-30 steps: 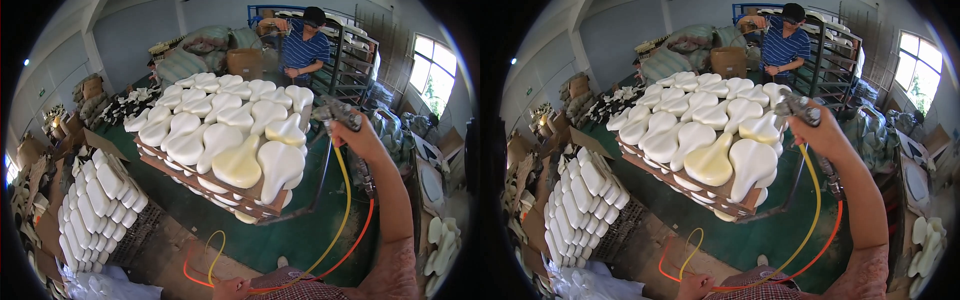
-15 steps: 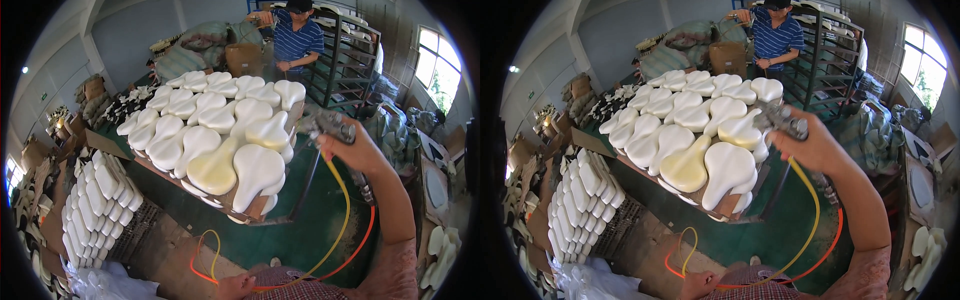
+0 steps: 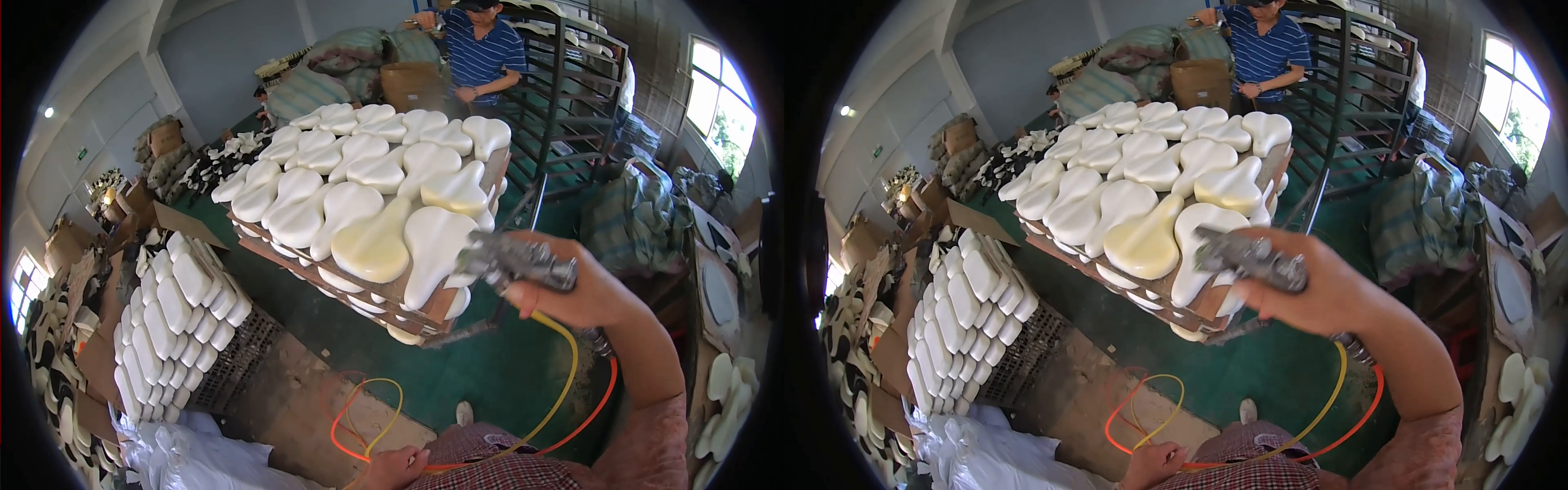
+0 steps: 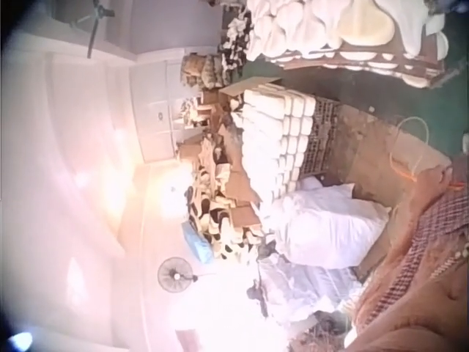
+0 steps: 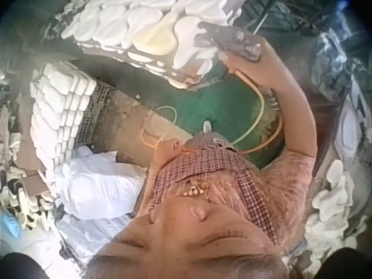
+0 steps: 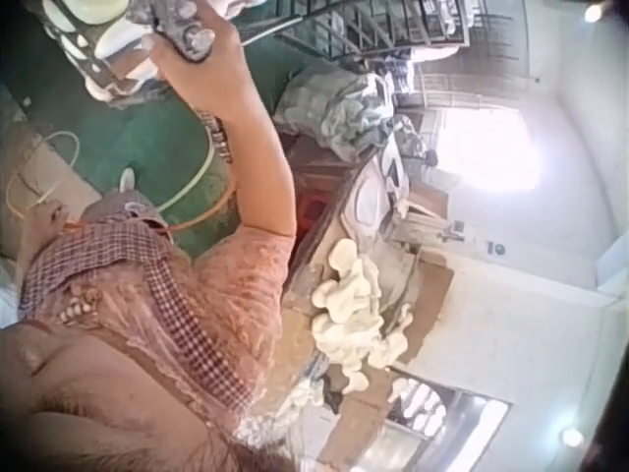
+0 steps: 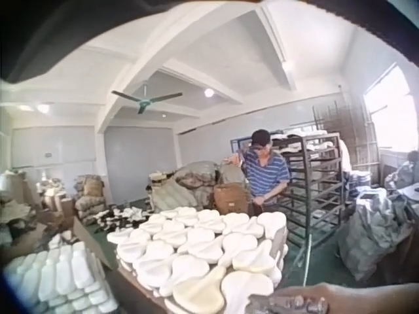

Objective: Applying adhesive to foam bicycle seat pads using a spray gun.

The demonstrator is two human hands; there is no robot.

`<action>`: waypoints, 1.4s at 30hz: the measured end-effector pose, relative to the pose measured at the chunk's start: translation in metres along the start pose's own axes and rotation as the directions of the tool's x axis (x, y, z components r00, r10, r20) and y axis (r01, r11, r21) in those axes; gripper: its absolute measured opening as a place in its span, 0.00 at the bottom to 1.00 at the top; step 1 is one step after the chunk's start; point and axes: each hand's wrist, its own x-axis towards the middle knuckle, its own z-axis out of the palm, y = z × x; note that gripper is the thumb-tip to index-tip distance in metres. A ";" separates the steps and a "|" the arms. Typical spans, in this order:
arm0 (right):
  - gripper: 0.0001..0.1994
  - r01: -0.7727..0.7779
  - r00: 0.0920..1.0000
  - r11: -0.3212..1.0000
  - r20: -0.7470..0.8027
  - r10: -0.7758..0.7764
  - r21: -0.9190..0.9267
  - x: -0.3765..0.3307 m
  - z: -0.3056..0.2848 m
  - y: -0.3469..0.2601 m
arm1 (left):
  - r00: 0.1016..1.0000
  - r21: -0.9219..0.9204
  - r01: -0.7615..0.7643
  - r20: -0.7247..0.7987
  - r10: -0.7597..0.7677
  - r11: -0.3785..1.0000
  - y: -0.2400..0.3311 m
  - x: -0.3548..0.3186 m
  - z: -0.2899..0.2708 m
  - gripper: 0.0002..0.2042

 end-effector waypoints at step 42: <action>0.21 -0.008 0.995 0.970 -0.101 -0.017 -0.242 -0.094 -0.063 0.014 | 0.986 -0.047 -0.167 0.016 0.168 0.985 0.061 0.022 0.045 0.14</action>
